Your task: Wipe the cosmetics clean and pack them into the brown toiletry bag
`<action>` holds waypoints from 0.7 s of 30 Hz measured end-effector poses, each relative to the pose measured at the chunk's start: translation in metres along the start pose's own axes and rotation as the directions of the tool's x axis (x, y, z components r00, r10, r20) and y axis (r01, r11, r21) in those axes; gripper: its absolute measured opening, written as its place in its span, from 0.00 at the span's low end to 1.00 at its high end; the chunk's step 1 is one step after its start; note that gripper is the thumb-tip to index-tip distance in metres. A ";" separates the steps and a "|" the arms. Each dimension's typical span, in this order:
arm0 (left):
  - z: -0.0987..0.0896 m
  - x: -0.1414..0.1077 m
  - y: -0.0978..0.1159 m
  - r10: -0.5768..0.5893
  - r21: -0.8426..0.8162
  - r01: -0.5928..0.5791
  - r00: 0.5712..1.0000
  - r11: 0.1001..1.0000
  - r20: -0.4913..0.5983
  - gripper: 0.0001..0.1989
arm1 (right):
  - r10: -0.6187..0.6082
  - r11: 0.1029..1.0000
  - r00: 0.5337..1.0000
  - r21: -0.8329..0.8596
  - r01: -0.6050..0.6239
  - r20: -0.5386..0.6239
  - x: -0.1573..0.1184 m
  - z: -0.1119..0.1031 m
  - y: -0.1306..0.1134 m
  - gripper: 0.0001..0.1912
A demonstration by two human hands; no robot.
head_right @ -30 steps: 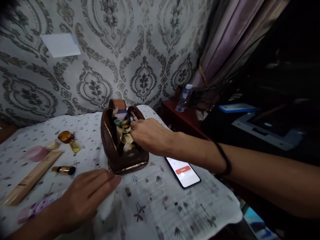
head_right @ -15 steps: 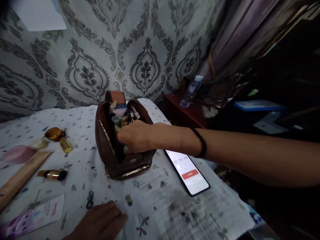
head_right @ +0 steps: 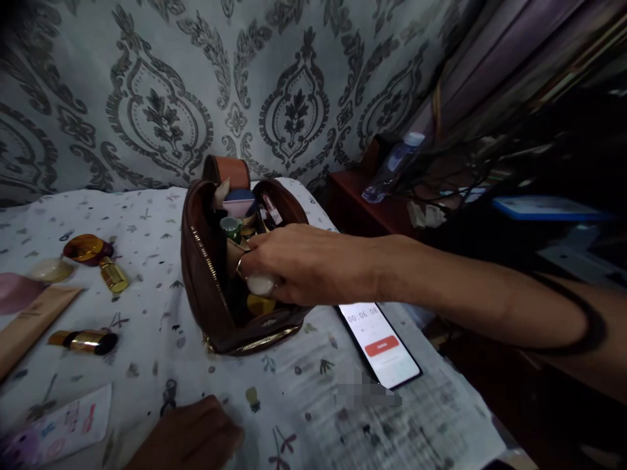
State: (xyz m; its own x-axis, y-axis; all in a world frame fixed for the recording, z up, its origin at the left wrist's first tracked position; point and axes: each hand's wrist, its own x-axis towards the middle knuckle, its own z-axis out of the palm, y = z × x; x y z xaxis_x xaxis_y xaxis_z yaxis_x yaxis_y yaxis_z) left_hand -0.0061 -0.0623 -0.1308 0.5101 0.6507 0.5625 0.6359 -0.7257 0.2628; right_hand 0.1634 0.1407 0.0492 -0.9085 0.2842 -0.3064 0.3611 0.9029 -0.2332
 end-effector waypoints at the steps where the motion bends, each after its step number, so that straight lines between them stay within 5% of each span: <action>1: 0.001 -0.002 -0.001 0.006 -0.005 -0.006 1.000 1.000 0.012 0.16 | 0.016 1.000 1.000 -0.013 -0.016 0.012 0.002 0.001 -0.001 0.08; 6: 0.001 -0.005 -0.004 0.037 -0.012 -0.036 0.996 0.999 0.079 0.16 | 0.056 0.997 0.994 -0.059 -0.050 0.090 0.008 0.002 -0.004 0.05; 14: 0.014 -0.005 0.002 -0.028 0.055 0.036 0.991 0.998 -0.131 0.22 | -0.021 0.978 0.994 -0.202 0.042 0.109 0.011 0.008 -0.002 0.06; 21: 0.011 -0.003 0.003 -0.038 0.066 0.046 0.992 0.997 -0.117 0.20 | -0.020 0.963 0.995 -0.265 0.045 0.096 0.012 0.009 -0.003 0.07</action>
State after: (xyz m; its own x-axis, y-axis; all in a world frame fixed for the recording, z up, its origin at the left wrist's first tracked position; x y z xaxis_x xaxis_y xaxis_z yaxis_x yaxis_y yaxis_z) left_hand 0.0008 -0.0638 -0.1405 0.4141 0.6470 0.6402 0.6957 -0.6785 0.2357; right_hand 0.1532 0.1381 0.0375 -0.8910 0.2340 -0.3890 0.2513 0.9679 0.0065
